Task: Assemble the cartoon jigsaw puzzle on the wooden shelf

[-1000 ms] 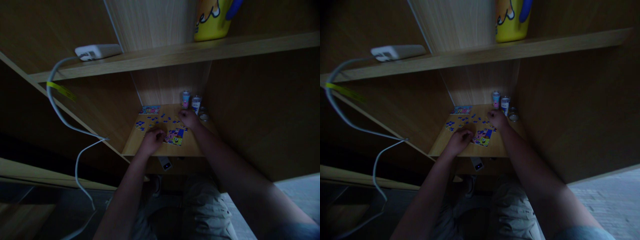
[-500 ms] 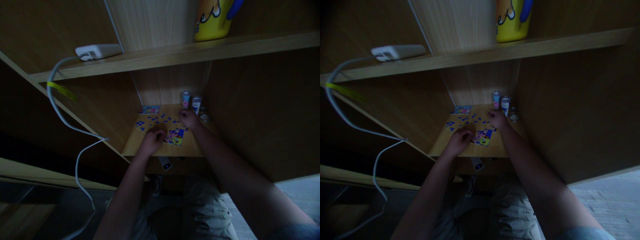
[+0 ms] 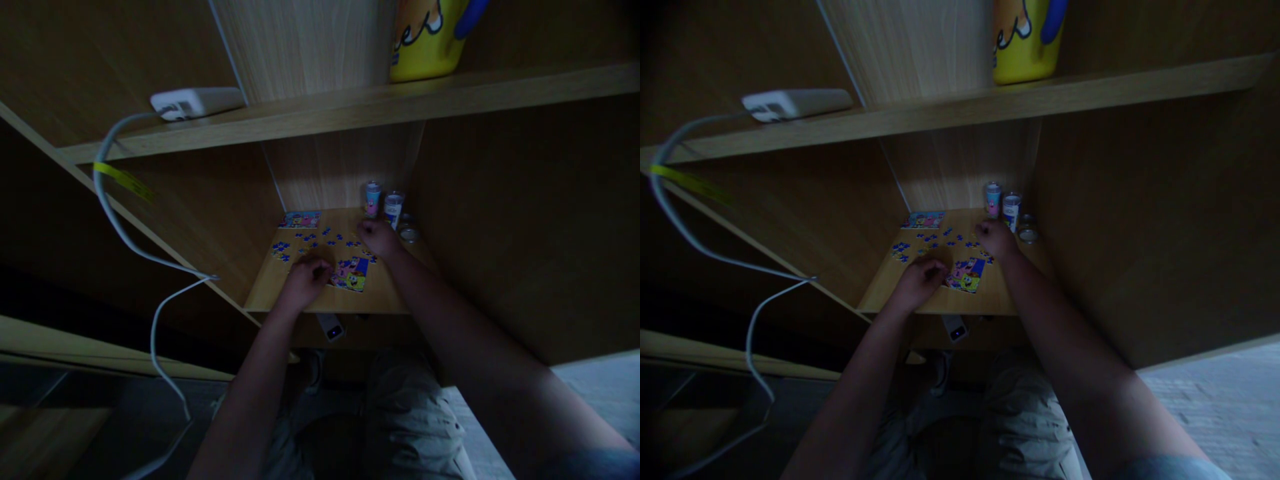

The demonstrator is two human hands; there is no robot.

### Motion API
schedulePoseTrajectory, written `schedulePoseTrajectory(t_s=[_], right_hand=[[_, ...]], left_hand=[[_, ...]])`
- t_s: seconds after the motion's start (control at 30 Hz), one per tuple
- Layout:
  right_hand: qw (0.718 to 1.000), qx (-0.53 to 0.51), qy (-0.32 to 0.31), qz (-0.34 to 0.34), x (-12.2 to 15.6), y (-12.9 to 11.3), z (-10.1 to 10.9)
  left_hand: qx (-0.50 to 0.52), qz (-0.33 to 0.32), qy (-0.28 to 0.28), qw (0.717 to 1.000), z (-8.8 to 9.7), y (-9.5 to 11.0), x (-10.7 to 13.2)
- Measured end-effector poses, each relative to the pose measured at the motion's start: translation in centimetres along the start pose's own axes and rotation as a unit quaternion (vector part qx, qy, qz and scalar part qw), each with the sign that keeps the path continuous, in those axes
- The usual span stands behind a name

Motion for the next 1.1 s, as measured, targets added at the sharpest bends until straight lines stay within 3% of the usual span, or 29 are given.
schedulePoseTrajectory(t_s=[1.1], right_hand=[[1.0, 0.005, 0.012, 0.008, 0.05, 0.04, -0.17]], left_hand=[[0.006, -0.007, 0.009, 1.0, 0.03, 0.12, 0.05]])
Point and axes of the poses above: each hand's wrist, its own x-axis away from the middle knuckle, its own z-axis out of the back of the hand, y = z × x, the point moved 3 cm from there along -x, towards the middle knuckle, and after that the axes turned 7 degrees about x, right-handed, at the moved point
